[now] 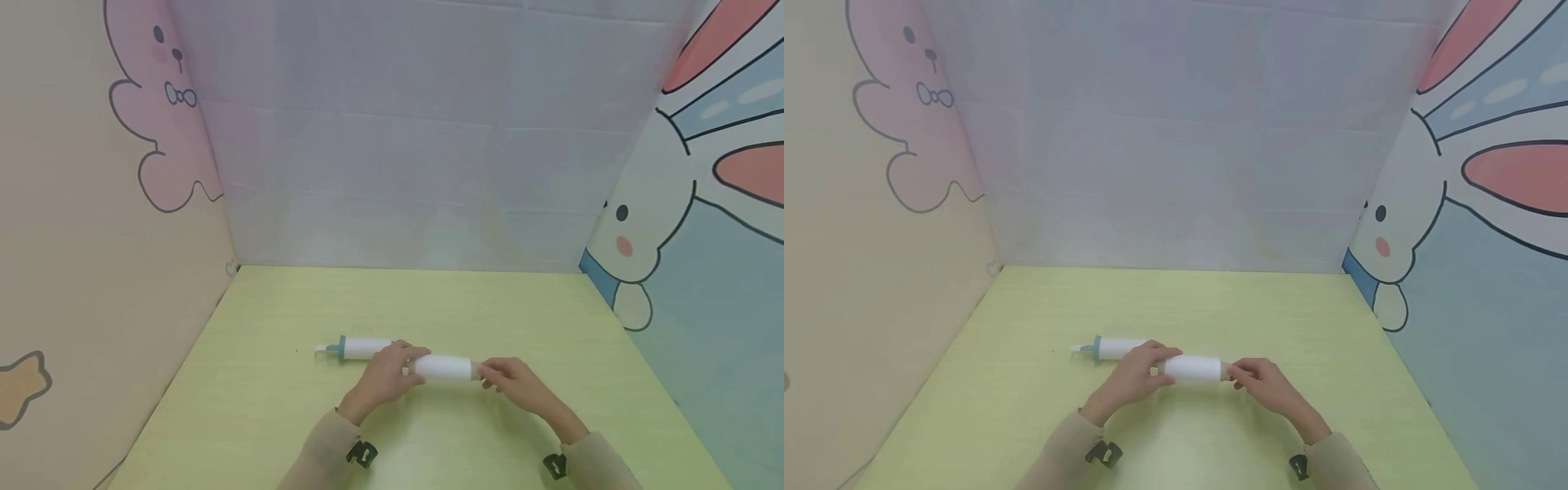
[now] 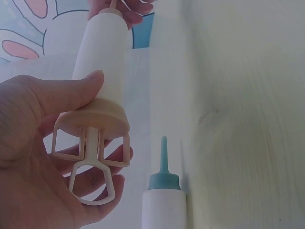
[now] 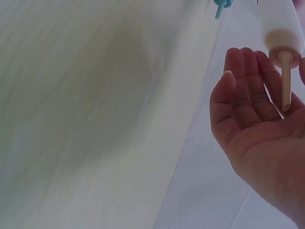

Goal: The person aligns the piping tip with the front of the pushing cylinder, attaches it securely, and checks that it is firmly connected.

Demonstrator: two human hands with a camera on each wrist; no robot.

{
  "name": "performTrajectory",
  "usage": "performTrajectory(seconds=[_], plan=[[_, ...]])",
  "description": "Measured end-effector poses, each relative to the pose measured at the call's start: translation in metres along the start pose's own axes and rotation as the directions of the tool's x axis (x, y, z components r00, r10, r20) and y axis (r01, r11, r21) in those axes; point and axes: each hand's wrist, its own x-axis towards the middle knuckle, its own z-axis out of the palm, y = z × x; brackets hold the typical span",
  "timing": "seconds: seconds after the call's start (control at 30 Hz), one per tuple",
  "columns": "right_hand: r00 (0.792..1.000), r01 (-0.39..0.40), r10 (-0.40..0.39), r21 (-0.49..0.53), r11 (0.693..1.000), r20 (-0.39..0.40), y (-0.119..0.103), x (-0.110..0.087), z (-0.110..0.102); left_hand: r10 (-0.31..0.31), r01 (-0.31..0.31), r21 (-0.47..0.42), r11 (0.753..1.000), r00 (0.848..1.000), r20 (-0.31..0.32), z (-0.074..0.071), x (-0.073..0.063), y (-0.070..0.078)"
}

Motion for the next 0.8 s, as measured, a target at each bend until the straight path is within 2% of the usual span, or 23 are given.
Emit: performTrajectory(seconds=[0.17,0.3,0.43,0.53,0.67,0.8], plan=[[0.998,-0.024,0.022,-0.027,0.999,-0.067,-0.0004,-0.0007,-0.0008,0.000,0.000,-0.012,1.000,1.000,-0.006,-0.0012,-0.0012,0.0007],[0.994,0.063,-0.058,0.057,0.996,-0.093,-0.0006,-0.0009,0.0003,0.002,-0.002,-0.016,1.000,1.000,-0.012,-0.0013,-0.0015,0.0000],[0.985,0.166,-0.156,0.160,0.973,-0.077,-0.0012,0.0002,0.0040,0.002,-0.002,-0.011,1.000,1.000,-0.014,-0.0020,-0.0019,0.0001],[0.977,0.208,-0.198,0.153,0.966,-0.082,-0.0015,0.0012,0.0063,0.002,-0.003,-0.011,1.000,1.000,-0.010,-0.0017,-0.0019,0.0000],[0.976,0.212,-0.203,0.139,0.967,-0.078,-0.0029,0.0020,0.0071,0.005,-0.005,-0.011,1.000,1.000,-0.007,-0.0008,-0.0017,-0.0009],[0.982,0.184,-0.176,0.141,0.973,-0.064,-0.0034,0.0021,0.0072,0.008,-0.008,-0.008,1.000,1.000,-0.009,-0.0005,-0.0019,-0.0010]])
